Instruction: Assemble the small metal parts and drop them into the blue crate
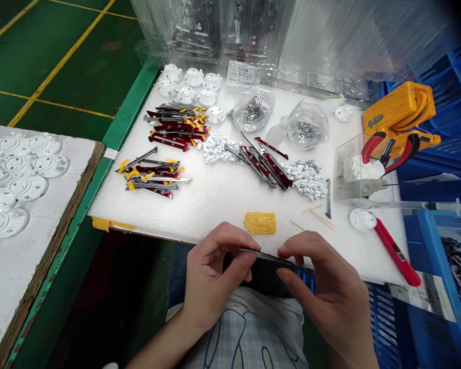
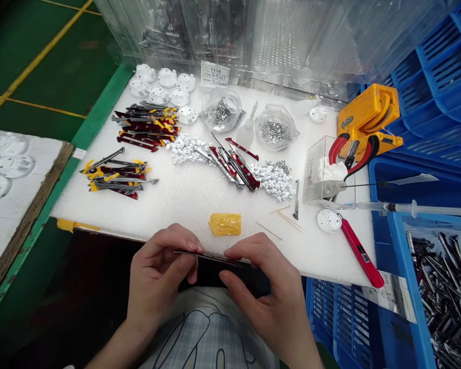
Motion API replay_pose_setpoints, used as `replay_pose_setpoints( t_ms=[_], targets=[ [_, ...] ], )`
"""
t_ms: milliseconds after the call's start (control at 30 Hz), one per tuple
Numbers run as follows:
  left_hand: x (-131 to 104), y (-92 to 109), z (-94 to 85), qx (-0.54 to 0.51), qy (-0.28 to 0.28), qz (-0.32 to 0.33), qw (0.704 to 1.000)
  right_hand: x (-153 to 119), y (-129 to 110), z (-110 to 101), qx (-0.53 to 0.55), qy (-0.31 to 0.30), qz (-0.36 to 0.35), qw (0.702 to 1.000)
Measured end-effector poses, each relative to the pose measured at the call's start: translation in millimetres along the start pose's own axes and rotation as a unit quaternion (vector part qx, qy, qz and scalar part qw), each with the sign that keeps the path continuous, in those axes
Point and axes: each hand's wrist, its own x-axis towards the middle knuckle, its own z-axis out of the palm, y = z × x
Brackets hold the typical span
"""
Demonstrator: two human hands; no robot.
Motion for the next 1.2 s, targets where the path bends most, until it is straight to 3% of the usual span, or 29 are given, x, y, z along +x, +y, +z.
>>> replay_pose_setpoints(
  t_ms=[167, 300, 533, 767, 1000, 1200],
  targets=[
    [-1.7, -4.1, 6.7, -0.013, 0.002, 0.013, 1.0, 6.0, -2.2, 15.7, 0.025, -0.017, -0.005, 1.0],
    [-1.2, -3.4, 8.9, 0.072, 0.008, 0.056, 0.996, 8.1, -0.2, 23.0, 0.043, -0.029, -0.005, 0.999],
    [1.4, -1.3, 3.7, 0.229, -0.025, 0.169, 0.958, -1.5, 3.9, 8.0, 0.064, 0.055, 0.008, 0.996],
    [-1.3, -0.2, 2.1, 0.269, -0.056, 0.181, 0.944, -1.3, -6.0, 7.7, 0.092, 0.056, -0.018, 0.994],
    [-5.1, -3.0, 1.3, 0.298, -0.066, 0.171, 0.937, 5.3, -7.4, 7.8, 0.013, 0.028, -0.047, 0.998],
    [-5.6, -4.5, 4.9, 0.292, -0.058, 0.171, 0.939, 4.9, -4.3, 14.1, 0.02, 0.063, -0.06, 0.996]
  ],
)
